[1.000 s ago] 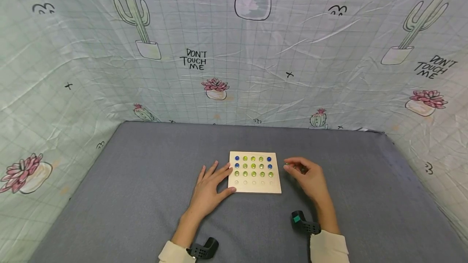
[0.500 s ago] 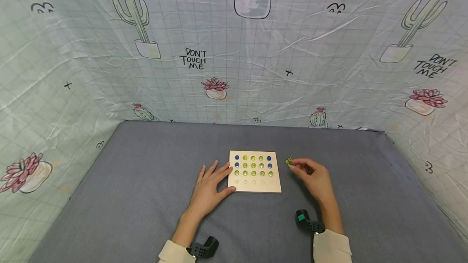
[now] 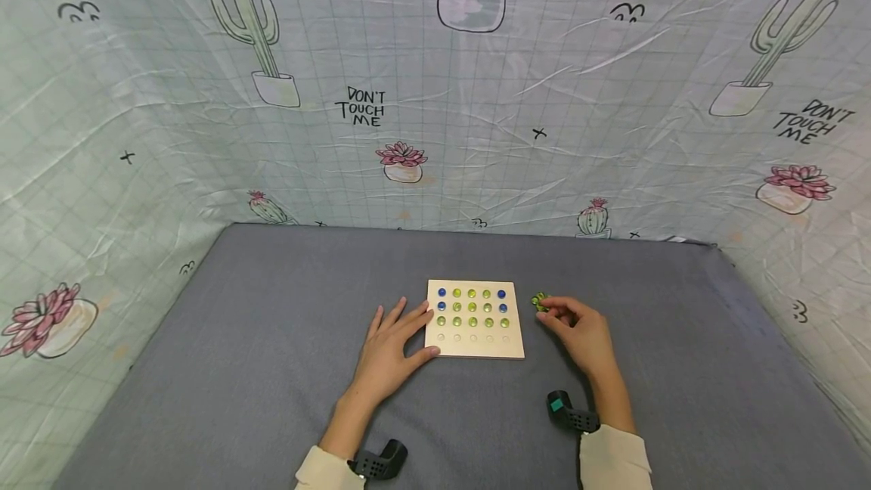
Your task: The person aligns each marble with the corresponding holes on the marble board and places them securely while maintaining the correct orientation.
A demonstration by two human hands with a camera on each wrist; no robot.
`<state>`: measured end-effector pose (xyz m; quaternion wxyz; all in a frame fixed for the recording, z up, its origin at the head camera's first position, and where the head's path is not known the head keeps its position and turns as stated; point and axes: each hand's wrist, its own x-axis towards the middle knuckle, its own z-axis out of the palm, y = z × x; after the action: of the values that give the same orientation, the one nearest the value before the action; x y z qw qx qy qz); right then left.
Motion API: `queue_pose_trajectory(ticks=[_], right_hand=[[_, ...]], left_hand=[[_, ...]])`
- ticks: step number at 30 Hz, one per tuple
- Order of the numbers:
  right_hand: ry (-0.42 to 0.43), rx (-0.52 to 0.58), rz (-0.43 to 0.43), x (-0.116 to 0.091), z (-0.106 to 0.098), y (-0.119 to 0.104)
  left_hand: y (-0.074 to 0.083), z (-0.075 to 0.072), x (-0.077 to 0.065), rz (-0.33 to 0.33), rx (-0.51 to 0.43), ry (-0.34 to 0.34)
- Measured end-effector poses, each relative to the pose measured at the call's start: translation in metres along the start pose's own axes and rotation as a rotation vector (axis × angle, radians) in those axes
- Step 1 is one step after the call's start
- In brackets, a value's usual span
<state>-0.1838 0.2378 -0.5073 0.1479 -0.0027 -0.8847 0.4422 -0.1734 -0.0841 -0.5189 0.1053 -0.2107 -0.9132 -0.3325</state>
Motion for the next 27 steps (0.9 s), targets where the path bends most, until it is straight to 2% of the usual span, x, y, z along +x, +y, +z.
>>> queue_pose_trajectory(ticks=[13, 27], right_hand=[[-0.032, -0.039, 0.036, 0.0015, 0.001, 0.0028], [-0.05, -0.033, 0.065, 0.0019, -0.0006, -0.001]], left_hand=[[-0.0007, 0.0011, -0.0001, -0.005, 0.004, -0.005], [-0.0012, 0.0017, 0.0009, -0.003, 0.013, 0.0]])
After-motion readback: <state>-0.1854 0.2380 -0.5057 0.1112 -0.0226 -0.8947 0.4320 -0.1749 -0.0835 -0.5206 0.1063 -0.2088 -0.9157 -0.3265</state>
